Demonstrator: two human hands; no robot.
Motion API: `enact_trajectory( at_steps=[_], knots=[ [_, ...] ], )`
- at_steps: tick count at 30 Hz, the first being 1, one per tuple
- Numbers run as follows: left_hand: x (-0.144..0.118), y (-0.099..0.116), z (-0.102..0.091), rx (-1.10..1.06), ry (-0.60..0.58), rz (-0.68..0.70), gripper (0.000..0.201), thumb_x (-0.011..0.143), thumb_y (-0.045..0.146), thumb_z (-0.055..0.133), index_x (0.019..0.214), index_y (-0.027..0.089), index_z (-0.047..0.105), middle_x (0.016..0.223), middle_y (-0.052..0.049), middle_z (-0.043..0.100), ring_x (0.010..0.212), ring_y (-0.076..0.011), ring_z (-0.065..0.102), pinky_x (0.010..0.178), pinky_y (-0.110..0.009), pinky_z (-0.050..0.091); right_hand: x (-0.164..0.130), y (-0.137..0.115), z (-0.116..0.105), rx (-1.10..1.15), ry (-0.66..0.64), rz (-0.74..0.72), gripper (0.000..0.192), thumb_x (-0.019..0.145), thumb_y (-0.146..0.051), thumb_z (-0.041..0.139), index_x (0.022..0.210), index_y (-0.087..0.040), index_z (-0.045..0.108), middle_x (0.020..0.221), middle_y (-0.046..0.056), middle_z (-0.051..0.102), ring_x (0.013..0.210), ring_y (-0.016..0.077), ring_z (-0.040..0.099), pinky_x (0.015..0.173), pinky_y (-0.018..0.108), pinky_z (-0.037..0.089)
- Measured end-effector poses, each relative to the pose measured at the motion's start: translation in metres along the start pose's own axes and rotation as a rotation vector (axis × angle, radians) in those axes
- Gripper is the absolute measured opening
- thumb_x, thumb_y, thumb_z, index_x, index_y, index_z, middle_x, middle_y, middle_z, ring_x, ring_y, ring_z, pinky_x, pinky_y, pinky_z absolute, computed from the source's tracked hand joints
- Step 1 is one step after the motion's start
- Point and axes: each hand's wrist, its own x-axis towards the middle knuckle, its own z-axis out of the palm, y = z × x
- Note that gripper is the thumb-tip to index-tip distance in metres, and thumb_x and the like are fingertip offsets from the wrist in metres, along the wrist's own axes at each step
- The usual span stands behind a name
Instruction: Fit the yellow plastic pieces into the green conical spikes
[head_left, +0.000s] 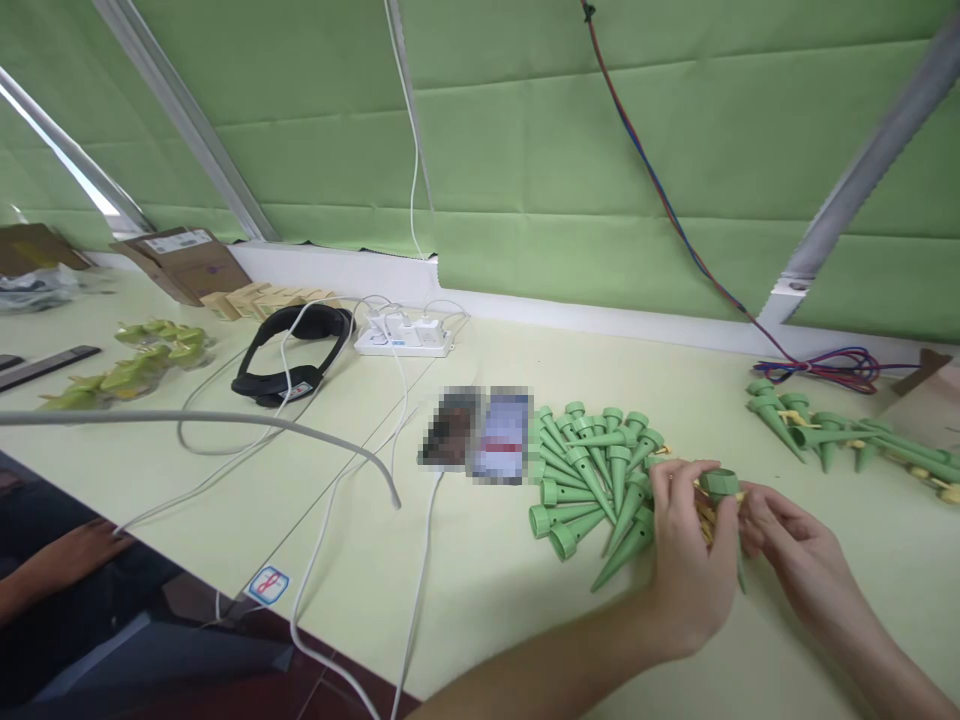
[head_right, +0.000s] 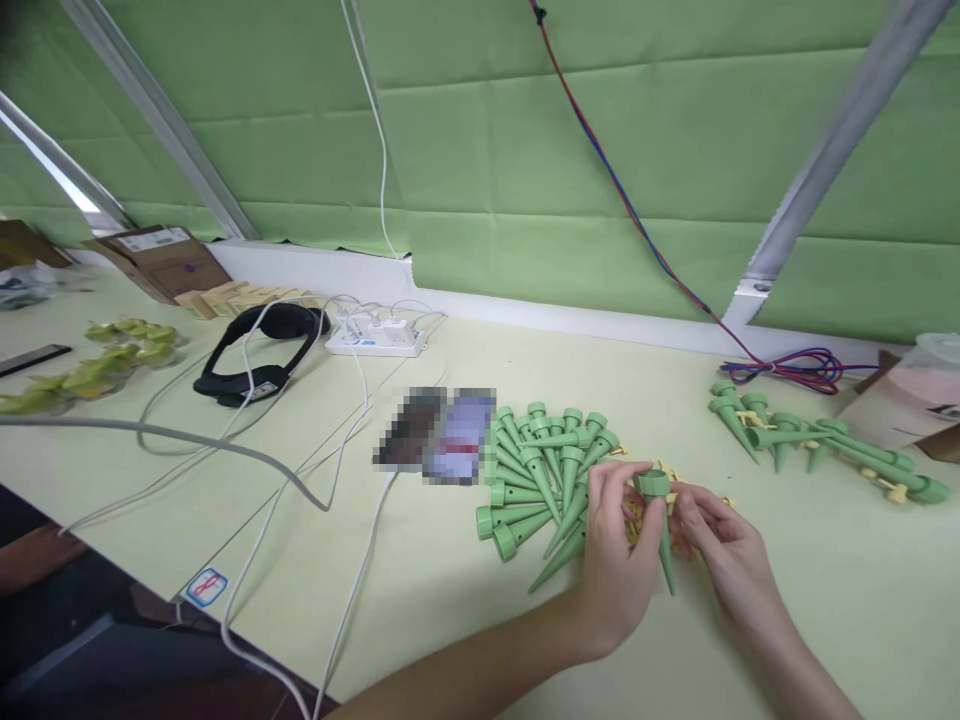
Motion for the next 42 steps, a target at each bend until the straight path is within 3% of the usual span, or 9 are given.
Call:
enact_trajectory(
  at_steps=[4, 7, 13, 16, 21, 27, 34, 38, 42],
  knots=[
    [0.000, 0.002, 0.000, 0.017, -0.007, 0.000, 0.026, 0.085, 0.020, 0.047, 0.110, 0.023, 0.055, 0.115, -0.009, 0.046, 0.108, -0.0186, 0.048, 0.094, -0.032, 0.041, 0.001, 0.002, -0.001, 0.034, -0.033, 0.040, 0.045, 0.056, -0.059, 0.072, 0.074, -0.018, 0.064, 0.049, -0.002, 0.044, 0.045, 0.0116, 0.039, 0.039, 0.023, 0.035],
    [-0.001, 0.003, 0.002, -0.014, -0.025, -0.101, 0.032, 0.083, 0.025, 0.051, 0.115, 0.022, 0.052, 0.117, -0.010, 0.048, 0.101, -0.0187, 0.051, 0.090, -0.033, 0.043, 0.001, 0.003, -0.002, 0.067, -0.036, 0.032, 0.043, 0.056, -0.058, 0.073, 0.071, -0.019, 0.063, 0.050, -0.002, 0.044, 0.046, 0.0112, 0.039, 0.039, 0.023, 0.035],
    [0.004, -0.001, 0.007, -0.317, -0.053, -0.369, 0.053, 0.080, 0.026, 0.056, 0.128, 0.016, 0.039, 0.101, -0.009, 0.060, 0.082, -0.0141, 0.060, 0.073, -0.025, 0.048, 0.000, -0.001, 0.000, 0.074, -0.010, -0.016, 0.043, 0.056, -0.058, 0.073, 0.067, -0.018, 0.064, 0.050, -0.001, 0.046, 0.046, 0.0109, 0.041, 0.040, 0.023, 0.036],
    [0.010, -0.004, 0.008, -0.422, -0.040, -0.394, 0.047, 0.076, 0.024, 0.059, 0.120, 0.012, 0.045, 0.099, -0.010, 0.062, 0.082, -0.0147, 0.062, 0.072, -0.024, 0.048, -0.001, -0.007, 0.003, 0.016, 0.029, -0.072, 0.043, 0.052, -0.058, 0.075, 0.067, -0.018, 0.066, 0.054, 0.001, 0.052, 0.045, 0.0113, 0.043, 0.041, 0.024, 0.039],
    [0.018, -0.012, 0.005, -0.406, -0.073, -0.285, 0.035, 0.075, 0.023, 0.061, 0.108, 0.013, 0.051, 0.092, -0.009, 0.064, 0.083, -0.0162, 0.062, 0.074, -0.027, 0.049, -0.004, -0.016, 0.010, -0.070, 0.058, -0.178, 0.044, 0.053, -0.060, 0.072, 0.066, -0.019, 0.066, 0.065, 0.005, 0.062, 0.048, 0.0129, 0.049, 0.044, 0.026, 0.044],
    [0.021, -0.016, -0.006, -0.045, -0.176, 0.106, 0.029, 0.082, 0.020, 0.051, 0.111, 0.019, 0.049, 0.103, -0.008, 0.061, 0.096, -0.0181, 0.057, 0.088, -0.036, 0.044, -0.001, -0.015, 0.012, -0.095, 0.047, -0.243, 0.043, 0.060, -0.059, 0.068, 0.073, -0.018, 0.064, 0.070, 0.006, 0.065, 0.056, 0.0161, 0.054, 0.045, 0.025, 0.042],
    [0.015, -0.021, -0.003, -0.009, -0.127, 0.159, 0.030, 0.087, 0.020, 0.044, 0.117, 0.018, 0.040, 0.105, -0.008, 0.057, 0.100, -0.0162, 0.055, 0.089, -0.035, 0.044, 0.004, -0.015, 0.010, -0.011, -0.067, -0.178, 0.043, 0.059, -0.059, 0.070, 0.067, -0.017, 0.064, 0.063, 0.003, 0.060, 0.053, 0.0127, 0.048, 0.044, 0.023, 0.037],
    [0.010, -0.027, -0.002, 0.013, -0.085, 0.205, 0.032, 0.088, 0.020, 0.041, 0.120, 0.018, 0.037, 0.115, -0.011, 0.052, 0.107, -0.0167, 0.052, 0.094, -0.037, 0.042, -0.001, -0.017, 0.016, 0.171, -0.164, -0.088, 0.045, 0.055, -0.059, 0.073, 0.061, -0.017, 0.057, 0.054, -0.003, 0.049, 0.044, 0.0083, 0.037, 0.042, 0.022, 0.031],
    [0.003, -0.032, -0.004, 0.056, -0.047, 0.167, 0.034, 0.090, 0.024, 0.037, 0.124, 0.019, 0.034, 0.119, -0.012, 0.050, 0.111, -0.0177, 0.050, 0.096, -0.038, 0.041, -0.010, -0.015, 0.026, 0.287, -0.218, -0.071, 0.040, 0.059, -0.053, 0.073, 0.060, -0.018, 0.055, 0.054, -0.003, 0.045, 0.048, 0.0091, 0.037, 0.046, 0.022, 0.032]
  ],
)
